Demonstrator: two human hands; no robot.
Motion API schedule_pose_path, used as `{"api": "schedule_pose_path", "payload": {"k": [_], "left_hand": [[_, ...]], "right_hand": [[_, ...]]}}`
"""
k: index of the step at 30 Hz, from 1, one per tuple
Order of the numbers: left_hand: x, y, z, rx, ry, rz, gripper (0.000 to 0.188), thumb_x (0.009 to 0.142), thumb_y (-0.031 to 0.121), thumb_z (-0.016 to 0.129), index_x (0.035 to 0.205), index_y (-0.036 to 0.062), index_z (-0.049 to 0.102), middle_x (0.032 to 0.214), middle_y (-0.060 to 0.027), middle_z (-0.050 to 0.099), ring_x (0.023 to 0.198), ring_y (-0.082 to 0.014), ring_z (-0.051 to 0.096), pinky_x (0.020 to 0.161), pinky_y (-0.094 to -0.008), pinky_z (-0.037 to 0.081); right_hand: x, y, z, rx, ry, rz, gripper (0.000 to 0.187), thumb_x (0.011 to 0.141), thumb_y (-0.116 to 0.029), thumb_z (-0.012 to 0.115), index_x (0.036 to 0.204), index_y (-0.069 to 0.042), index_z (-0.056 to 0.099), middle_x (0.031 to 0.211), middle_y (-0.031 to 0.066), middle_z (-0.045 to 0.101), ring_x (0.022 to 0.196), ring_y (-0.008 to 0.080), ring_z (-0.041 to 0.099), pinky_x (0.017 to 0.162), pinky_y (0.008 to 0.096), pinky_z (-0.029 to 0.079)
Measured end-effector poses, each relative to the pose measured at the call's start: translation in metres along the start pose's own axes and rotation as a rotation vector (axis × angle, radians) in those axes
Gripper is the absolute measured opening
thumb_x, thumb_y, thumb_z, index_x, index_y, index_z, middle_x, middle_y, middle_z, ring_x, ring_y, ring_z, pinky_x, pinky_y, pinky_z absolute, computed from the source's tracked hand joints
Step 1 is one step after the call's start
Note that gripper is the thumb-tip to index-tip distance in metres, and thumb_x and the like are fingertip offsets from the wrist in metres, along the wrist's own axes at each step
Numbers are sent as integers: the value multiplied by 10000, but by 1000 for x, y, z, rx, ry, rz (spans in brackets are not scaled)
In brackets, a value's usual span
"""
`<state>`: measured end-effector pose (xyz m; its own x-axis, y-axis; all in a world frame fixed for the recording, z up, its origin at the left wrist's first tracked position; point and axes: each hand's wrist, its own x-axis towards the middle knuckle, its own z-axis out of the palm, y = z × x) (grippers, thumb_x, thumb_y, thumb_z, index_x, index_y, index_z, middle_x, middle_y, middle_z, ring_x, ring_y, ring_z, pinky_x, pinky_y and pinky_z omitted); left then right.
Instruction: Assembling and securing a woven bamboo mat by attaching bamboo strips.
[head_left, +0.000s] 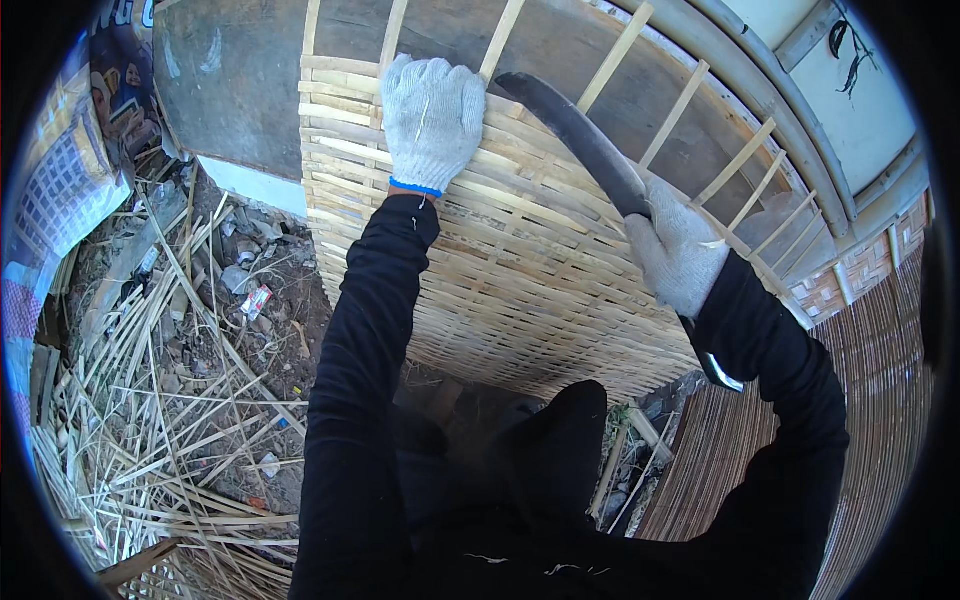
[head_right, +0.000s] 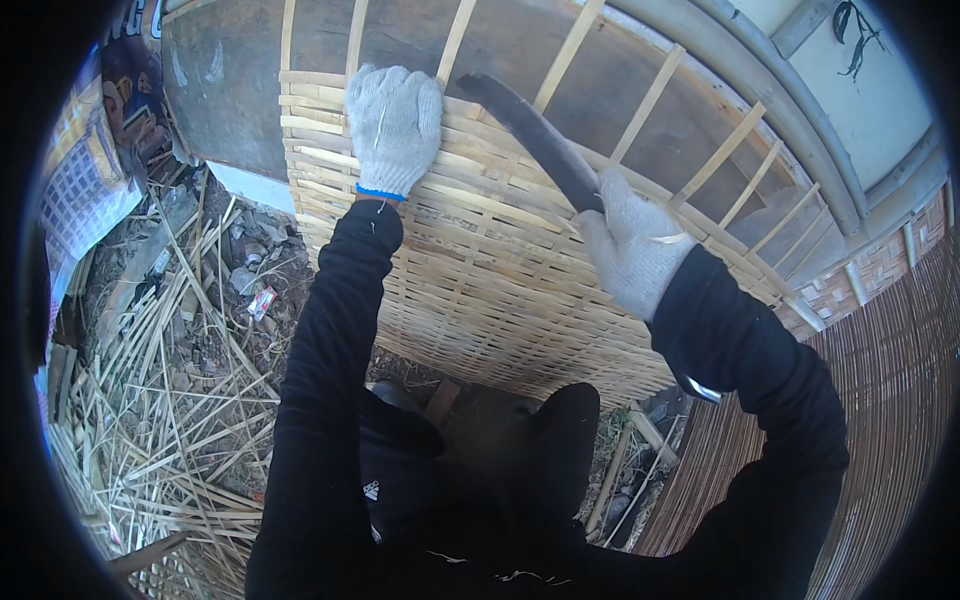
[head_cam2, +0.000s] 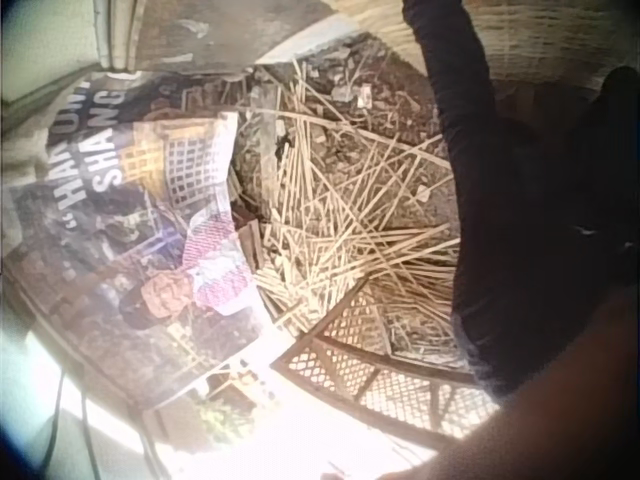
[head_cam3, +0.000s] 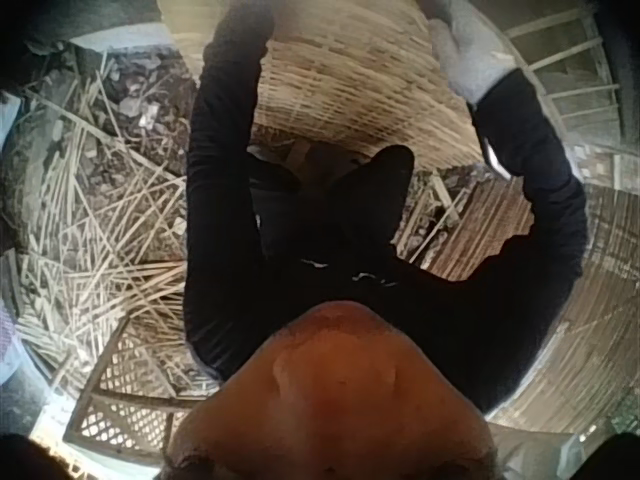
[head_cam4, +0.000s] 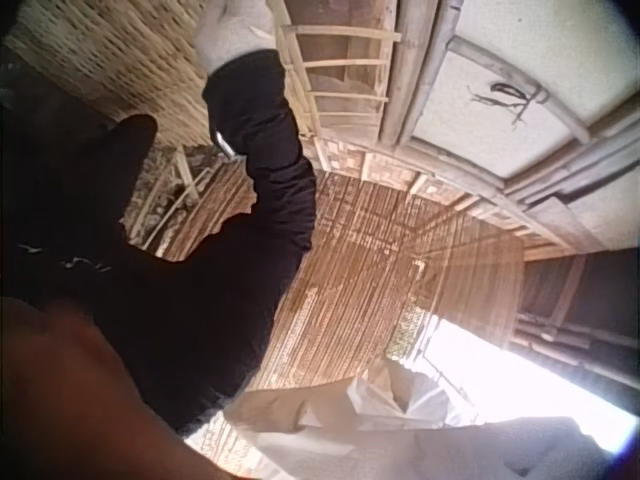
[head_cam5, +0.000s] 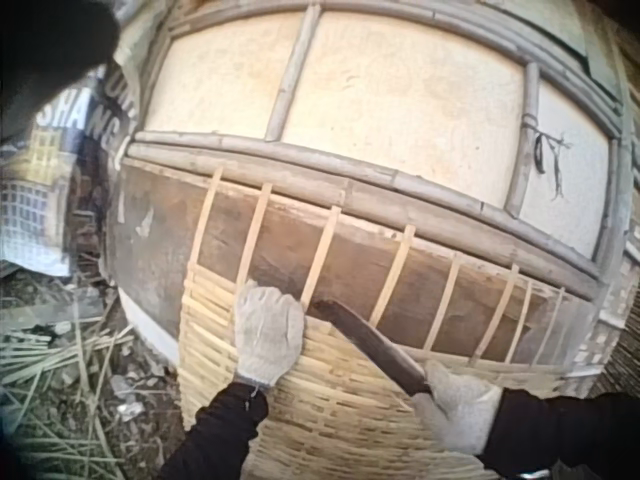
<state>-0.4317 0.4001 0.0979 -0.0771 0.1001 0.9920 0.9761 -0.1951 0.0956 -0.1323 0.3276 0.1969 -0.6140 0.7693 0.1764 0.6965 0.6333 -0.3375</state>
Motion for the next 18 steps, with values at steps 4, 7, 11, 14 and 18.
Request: {"api": "schedule_pose_path", "payload": {"k": [4, 7, 11, 14, 18], "left_hand": [[-3, 2, -11, -5, -58, -24, 166, 968, 173, 561, 871, 81, 660, 865, -106, 625, 928, -345, 605, 1023, -504, 427], [-5, -2, -20, -369, 134, -158, 203, 978, 138, 539, 1046, 54, 711, 1101, -140, 699, 1135, -371, 606, 1089, -507, 401], [15, -57, -48, -111, 377, -246, 184, 971, 139, 553, 1044, 75, 709, 1076, -125, 694, 1175, -390, 595, 1104, -535, 385], [8, -93, -57, 226, -81, -56, 197, 987, 179, 552, 1054, 94, 717, 1123, -107, 694, 1287, -413, 535, 1112, -566, 364], [-3, -84, -52, 211, -73, -87, 235, 1008, 216, 522, 1023, 71, 707, 1192, -132, 669, 1364, -460, 460, 1120, -554, 359]], "right_hand": [[-2, -22, -17, -42, -94, 89, 233, 1049, -151, 505, 1242, -22, 494, 695, 38, 565, 507, 138, 563, 472, 303, 489], [-8, -10, -15, -168, 27, -91, 221, 1042, -139, 512, 1220, -7, 517, 719, 75, 592, 553, 176, 597, 521, 337, 508], [-16, -9, -8, -139, 7, -22, 223, 1033, -119, 518, 1222, -1, 536, 747, 94, 599, 621, 200, 616, 592, 367, 516], [-20, -16, 5, -56, 100, -63, 215, 1027, -110, 520, 1203, 13, 523, 770, 166, 615, 678, 295, 648, 624, 413, 513], [-6, -43, 9, 258, 280, 53, 176, 1038, -93, 509, 1176, 16, 512, 765, 157, 609, 653, 277, 645, 613, 401, 496]]}}
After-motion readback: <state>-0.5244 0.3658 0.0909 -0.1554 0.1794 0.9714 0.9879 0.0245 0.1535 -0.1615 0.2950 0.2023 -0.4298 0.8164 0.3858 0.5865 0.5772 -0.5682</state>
